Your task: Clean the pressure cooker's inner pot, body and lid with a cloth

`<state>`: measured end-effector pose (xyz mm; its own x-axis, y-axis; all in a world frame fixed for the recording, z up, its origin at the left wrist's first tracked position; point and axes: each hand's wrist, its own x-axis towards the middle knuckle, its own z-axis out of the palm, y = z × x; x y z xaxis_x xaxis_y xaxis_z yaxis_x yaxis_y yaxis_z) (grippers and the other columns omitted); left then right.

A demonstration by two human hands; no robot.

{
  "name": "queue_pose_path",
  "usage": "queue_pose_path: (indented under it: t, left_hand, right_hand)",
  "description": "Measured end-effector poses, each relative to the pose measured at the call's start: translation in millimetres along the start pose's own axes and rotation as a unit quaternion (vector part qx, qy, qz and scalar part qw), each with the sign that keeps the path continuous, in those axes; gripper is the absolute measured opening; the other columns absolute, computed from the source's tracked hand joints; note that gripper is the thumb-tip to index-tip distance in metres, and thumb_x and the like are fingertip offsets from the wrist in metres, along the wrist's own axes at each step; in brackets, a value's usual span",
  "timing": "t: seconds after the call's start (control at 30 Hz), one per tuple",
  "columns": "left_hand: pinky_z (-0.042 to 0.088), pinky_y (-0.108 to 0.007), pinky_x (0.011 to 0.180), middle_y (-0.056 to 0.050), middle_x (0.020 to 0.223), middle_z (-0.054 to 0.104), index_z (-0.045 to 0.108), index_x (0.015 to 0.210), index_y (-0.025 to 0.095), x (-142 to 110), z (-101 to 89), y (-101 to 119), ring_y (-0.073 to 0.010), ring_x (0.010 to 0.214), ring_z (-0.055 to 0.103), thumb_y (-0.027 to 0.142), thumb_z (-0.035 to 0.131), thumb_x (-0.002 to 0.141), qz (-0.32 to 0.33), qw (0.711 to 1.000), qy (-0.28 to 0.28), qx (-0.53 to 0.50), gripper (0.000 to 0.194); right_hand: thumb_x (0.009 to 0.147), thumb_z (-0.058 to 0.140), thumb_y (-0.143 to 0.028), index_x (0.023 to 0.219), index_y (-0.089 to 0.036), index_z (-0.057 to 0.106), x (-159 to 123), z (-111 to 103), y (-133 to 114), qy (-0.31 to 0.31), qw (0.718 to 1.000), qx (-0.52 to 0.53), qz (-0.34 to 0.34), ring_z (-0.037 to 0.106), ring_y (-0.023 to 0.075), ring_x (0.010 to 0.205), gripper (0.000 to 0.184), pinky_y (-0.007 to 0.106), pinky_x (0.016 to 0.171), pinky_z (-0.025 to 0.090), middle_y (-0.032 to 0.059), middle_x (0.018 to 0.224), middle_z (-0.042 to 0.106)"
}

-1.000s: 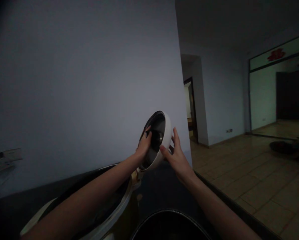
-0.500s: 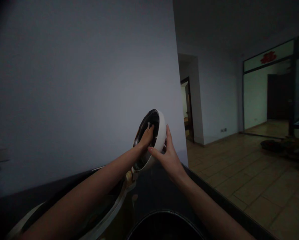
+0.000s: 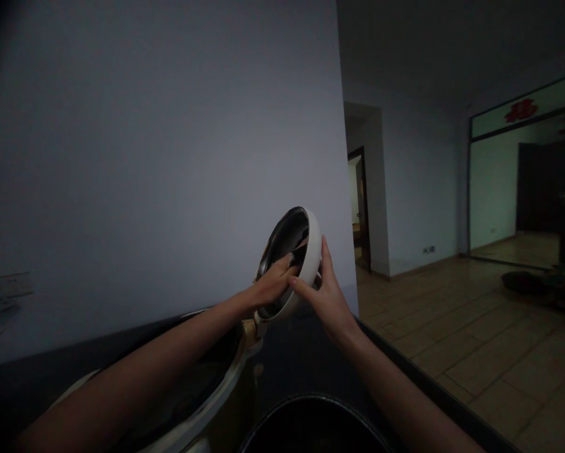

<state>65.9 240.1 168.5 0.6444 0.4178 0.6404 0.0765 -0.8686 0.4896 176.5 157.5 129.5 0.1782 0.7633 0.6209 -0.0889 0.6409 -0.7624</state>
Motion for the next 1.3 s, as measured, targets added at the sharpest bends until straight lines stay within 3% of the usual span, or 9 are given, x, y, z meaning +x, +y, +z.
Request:
queue_pose_path:
  t: [0.1, 0.27, 0.5, 0.63, 0.73, 0.87, 1.03, 1.2, 1.3]
  left_hand:
    - [0.010, -0.040, 0.121, -0.013, 0.160, 0.018, 0.024, 0.150, 0.008, 26, -5.9, -18, -0.0195, 0.148, 0.014, 0.014, 0.041, 0.079, 0.083, 0.987, -0.038, 0.132, 0.073]
    - [0.012, -0.042, 0.121, -0.012, 0.162, 0.007, 0.014, 0.152, 0.012, 36, -20.9, -54, -0.0186, 0.149, 0.007, 0.011, 0.043, 0.076, 0.031, 0.965, -0.076, 0.250, 0.082]
    - [0.025, -0.039, 0.118, -0.017, 0.156, 0.029, 0.032, 0.147, 0.007, -11, -38.7, -78, -0.0234, 0.144, 0.027, 0.017, 0.046, 0.081, -0.085, 0.963, -0.078, 0.244, 0.068]
    - [0.025, -0.041, 0.117, -0.017, 0.154, 0.033, 0.032, 0.147, 0.007, -22, -30.0, -73, -0.0239, 0.144, 0.029, 0.018, 0.040, 0.086, -0.139, 0.963, -0.030, 0.229, 0.062]
    - [0.032, -0.042, 0.113, -0.021, 0.150, 0.039, 0.032, 0.145, 0.002, -23, -22.9, -65, -0.0257, 0.140, 0.036, 0.020, 0.032, 0.089, -0.181, 0.961, 0.012, 0.208, 0.059]
    - [0.036, -0.043, 0.109, -0.019, 0.145, 0.048, 0.032, 0.146, 0.005, -31, -15.4, -52, -0.0258, 0.133, 0.046, 0.020, 0.029, 0.090, -0.218, 0.959, 0.039, 0.179, 0.058]
    - [0.034, -0.043, 0.111, -0.022, 0.145, 0.046, 0.034, 0.144, -0.001, -50, -5.7, -35, -0.0274, 0.135, 0.043, 0.013, 0.037, 0.083, -0.233, 0.961, 0.016, 0.149, 0.062]
    - [0.035, -0.040, 0.111, -0.015, 0.141, 0.053, 0.044, 0.142, 0.009, -53, 0.6, -24, -0.0260, 0.132, 0.048, 0.014, 0.043, 0.081, -0.226, 0.967, -0.010, 0.115, 0.061]
    - [0.033, -0.043, 0.111, -0.016, 0.143, 0.050, 0.043, 0.142, 0.007, -50, 2.7, -16, -0.0282, 0.133, 0.046, 0.015, 0.041, 0.082, -0.228, 0.968, -0.007, 0.102, 0.061]
  right_hand:
    - [0.074, 0.072, -0.037, 0.152, -0.042, 0.002, -1, 0, -1, -0.003, 1.000, -0.012, -0.005, 0.042, 0.0323, 0.135, 0.106, 0.052, 0.109, 0.039, 0.0047, 0.156, 0.031]
    - [0.074, 0.070, -0.039, 0.153, -0.041, 0.000, -2, -1, -1, 0.002, 0.999, -0.046, -0.004, 0.041, 0.0333, 0.135, 0.105, 0.052, 0.105, 0.043, 0.0055, 0.156, 0.030]
    - [0.071, 0.073, -0.037, 0.153, -0.041, 0.003, -1, 0, -3, 0.004, 1.000, -0.024, 0.007, 0.049, 0.0329, 0.127, 0.108, 0.052, 0.101, 0.047, 0.0069, 0.153, 0.036]
    - [0.071, 0.073, -0.036, 0.153, -0.041, 0.001, -2, 2, -6, 0.005, 1.000, -0.023, 0.006, 0.047, 0.0324, 0.129, 0.110, 0.050, 0.101, 0.046, 0.0068, 0.152, 0.038]
    - [0.072, 0.072, -0.037, 0.152, -0.043, -0.002, -3, 3, -9, 0.001, 0.999, -0.032, 0.008, 0.045, 0.0329, 0.130, 0.109, 0.050, 0.099, 0.048, 0.0054, 0.154, 0.035]
    - [0.074, 0.069, -0.037, 0.151, -0.044, -0.007, -4, 3, -8, -0.006, 0.999, -0.047, 0.000, 0.045, 0.0335, 0.131, 0.108, 0.053, 0.098, 0.048, 0.0038, 0.156, 0.030]
    - [0.075, 0.069, -0.038, 0.151, -0.044, -0.005, -3, 1, -4, -0.011, 0.999, -0.052, -0.006, 0.046, 0.0336, 0.129, 0.107, 0.055, 0.101, 0.045, 0.0049, 0.153, 0.036]
    - [0.073, 0.072, -0.038, 0.152, -0.044, 0.002, -3, 0, -4, -0.004, 1.000, -0.020, 0.001, 0.048, 0.0336, 0.127, 0.106, 0.055, 0.103, 0.043, 0.0051, 0.150, 0.041]
    - [0.071, 0.074, -0.035, 0.152, -0.043, 0.005, -3, 1, -5, 0.002, 1.000, -0.008, 0.003, 0.046, 0.0327, 0.130, 0.107, 0.051, 0.102, 0.045, 0.0040, 0.153, 0.035]
